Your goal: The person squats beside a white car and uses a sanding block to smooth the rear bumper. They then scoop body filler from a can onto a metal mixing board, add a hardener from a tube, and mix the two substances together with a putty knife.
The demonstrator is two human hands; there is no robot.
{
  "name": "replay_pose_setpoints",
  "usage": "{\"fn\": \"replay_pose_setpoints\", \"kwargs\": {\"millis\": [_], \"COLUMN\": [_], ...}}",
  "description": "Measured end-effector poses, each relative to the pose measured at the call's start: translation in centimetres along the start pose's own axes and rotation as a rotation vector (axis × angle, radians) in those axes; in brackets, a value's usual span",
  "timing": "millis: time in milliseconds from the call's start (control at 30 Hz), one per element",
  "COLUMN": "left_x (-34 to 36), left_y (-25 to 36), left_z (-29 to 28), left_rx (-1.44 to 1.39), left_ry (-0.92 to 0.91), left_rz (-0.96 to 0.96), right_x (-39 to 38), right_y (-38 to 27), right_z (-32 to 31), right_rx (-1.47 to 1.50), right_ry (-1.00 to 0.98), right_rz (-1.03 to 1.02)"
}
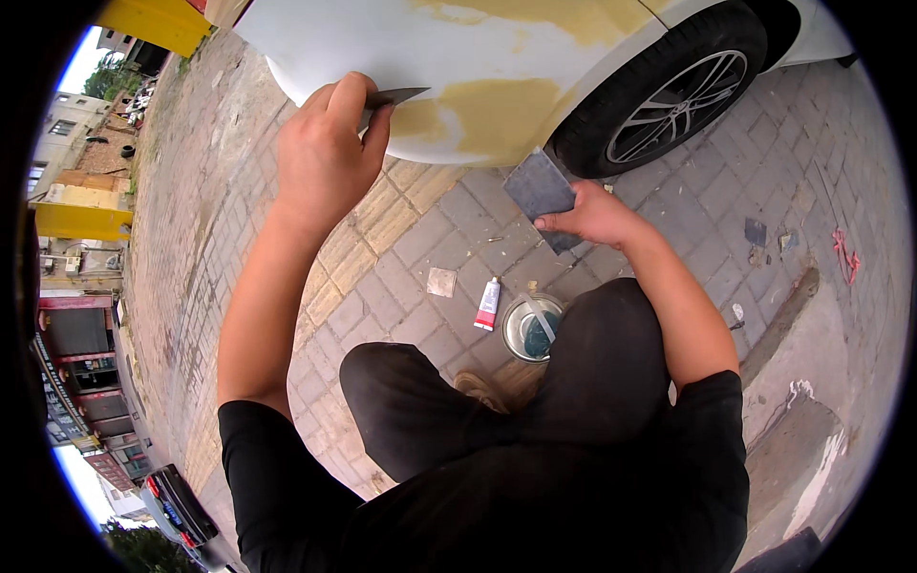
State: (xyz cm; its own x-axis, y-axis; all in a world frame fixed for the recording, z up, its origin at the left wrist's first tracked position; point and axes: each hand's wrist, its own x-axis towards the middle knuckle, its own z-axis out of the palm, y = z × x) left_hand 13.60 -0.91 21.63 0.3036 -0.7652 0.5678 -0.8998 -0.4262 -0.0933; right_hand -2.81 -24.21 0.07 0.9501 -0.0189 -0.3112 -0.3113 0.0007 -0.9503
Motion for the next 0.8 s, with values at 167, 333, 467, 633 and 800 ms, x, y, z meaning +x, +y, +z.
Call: {"fn": "replay_pose_setpoints", "kwargs": {"millis": [167,333,467,633,800], "left_x": [-0.5,-1.1,-1.6,-2.0,-2.6], "left_y": [0.3,-0.2,0.9,1.6,1.3], "left_z": [0.5,0.7,1.5,3.0,2.6], "left_rx": [-0.003,-0.155,-0.21,-0.458,-0.727], "left_ry": [0.051,0.243,0.198,0.341,0.424], "left_rz": [-0.108,-0.224,-0.287,-0.505,-0.553], "right_x": [0.4,-0.6,-0.8,-1.0,-1.8], "right_y": [0.8,-0.8,-1.1,-1.4,-1.7], "right_z": [-0.5,0.3,0.6,0.6,0.6], "right_rx": [-0.057,-0.029,0.034,-0.023,-0.04], "right_ry": [0.012,0.012,0.004,0.01,0.004], "right_rz": [0.065,0.014,-0.009,0.053,0.034]}}
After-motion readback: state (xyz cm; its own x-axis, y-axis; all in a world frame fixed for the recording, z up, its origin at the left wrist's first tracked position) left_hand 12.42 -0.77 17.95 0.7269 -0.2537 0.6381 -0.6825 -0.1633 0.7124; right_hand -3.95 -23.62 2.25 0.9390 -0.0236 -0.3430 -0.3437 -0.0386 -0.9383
